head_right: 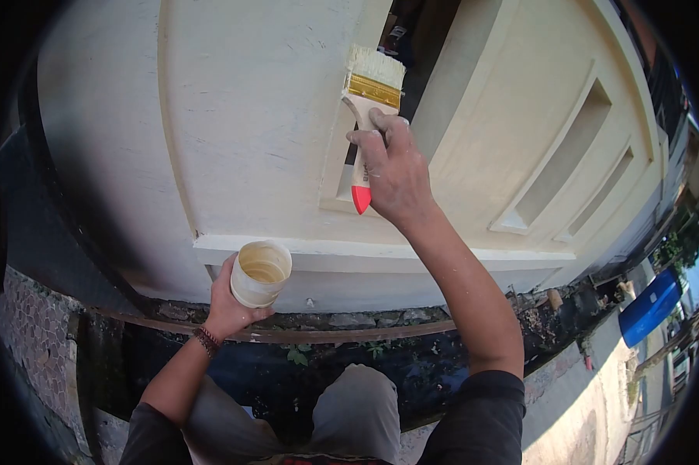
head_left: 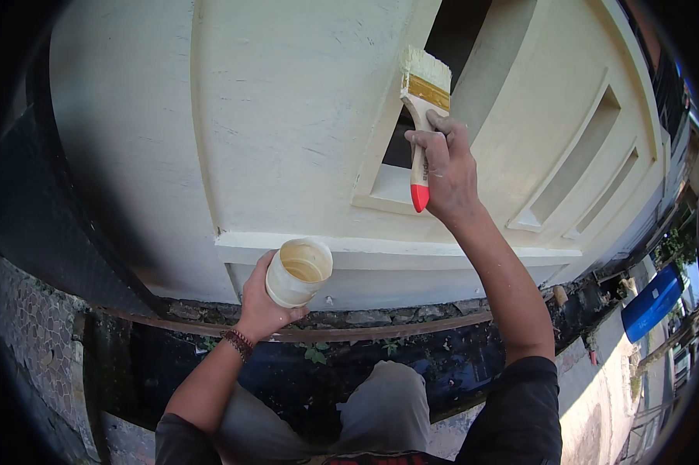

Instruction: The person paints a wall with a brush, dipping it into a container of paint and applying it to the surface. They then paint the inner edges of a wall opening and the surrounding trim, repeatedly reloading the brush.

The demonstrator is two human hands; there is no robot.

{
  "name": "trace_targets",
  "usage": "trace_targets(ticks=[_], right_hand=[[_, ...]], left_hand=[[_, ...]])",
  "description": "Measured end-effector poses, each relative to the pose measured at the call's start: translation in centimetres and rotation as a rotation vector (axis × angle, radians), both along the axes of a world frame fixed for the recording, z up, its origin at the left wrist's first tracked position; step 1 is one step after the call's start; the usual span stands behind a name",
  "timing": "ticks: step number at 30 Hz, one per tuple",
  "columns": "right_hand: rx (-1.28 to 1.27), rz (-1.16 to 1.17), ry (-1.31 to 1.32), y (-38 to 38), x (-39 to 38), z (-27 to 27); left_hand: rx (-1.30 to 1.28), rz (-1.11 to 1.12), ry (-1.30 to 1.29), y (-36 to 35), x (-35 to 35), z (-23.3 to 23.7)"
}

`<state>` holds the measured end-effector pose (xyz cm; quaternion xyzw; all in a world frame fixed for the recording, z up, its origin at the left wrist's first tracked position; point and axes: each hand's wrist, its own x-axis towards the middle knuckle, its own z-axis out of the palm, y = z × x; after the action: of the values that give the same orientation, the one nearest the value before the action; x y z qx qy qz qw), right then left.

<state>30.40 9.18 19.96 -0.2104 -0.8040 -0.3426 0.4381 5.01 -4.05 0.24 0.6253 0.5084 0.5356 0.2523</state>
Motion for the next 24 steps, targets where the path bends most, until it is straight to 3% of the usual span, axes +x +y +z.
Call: trace_targets(ticks=[4, 11, 13, 16, 19, 24], right_hand=[[0.081, -0.055, -0.022, 2.4, -1.2, 3.3], [-0.114, -0.054, -0.26, 0.9, 0.9, -9.9], [-0.152, -0.036, -0.302, -0.1, 0.6, -8.9], [0.007, 0.051, -0.096, 0.1, 0.0, -4.7], [0.105, -0.005, -0.008, 1.6, -1.4, -0.7], [-0.058, -0.084, -0.207, 2.7, -0.8, -7.5]], left_hand=[[0.018, -0.007, -0.011, 0.0, 0.2, 0.0], [0.038, 0.011, -0.028, -0.3, 0.1, 0.5], [0.063, -0.006, -0.036, -0.1, -0.1, 0.1], [0.041, 0.012, -0.008, -0.2, 0.0, 0.1], [0.052, 0.001, -0.01, -0.5, 0.1, 0.4], [0.057, 0.01, -0.012, -1.1, -0.2, 1.0]])
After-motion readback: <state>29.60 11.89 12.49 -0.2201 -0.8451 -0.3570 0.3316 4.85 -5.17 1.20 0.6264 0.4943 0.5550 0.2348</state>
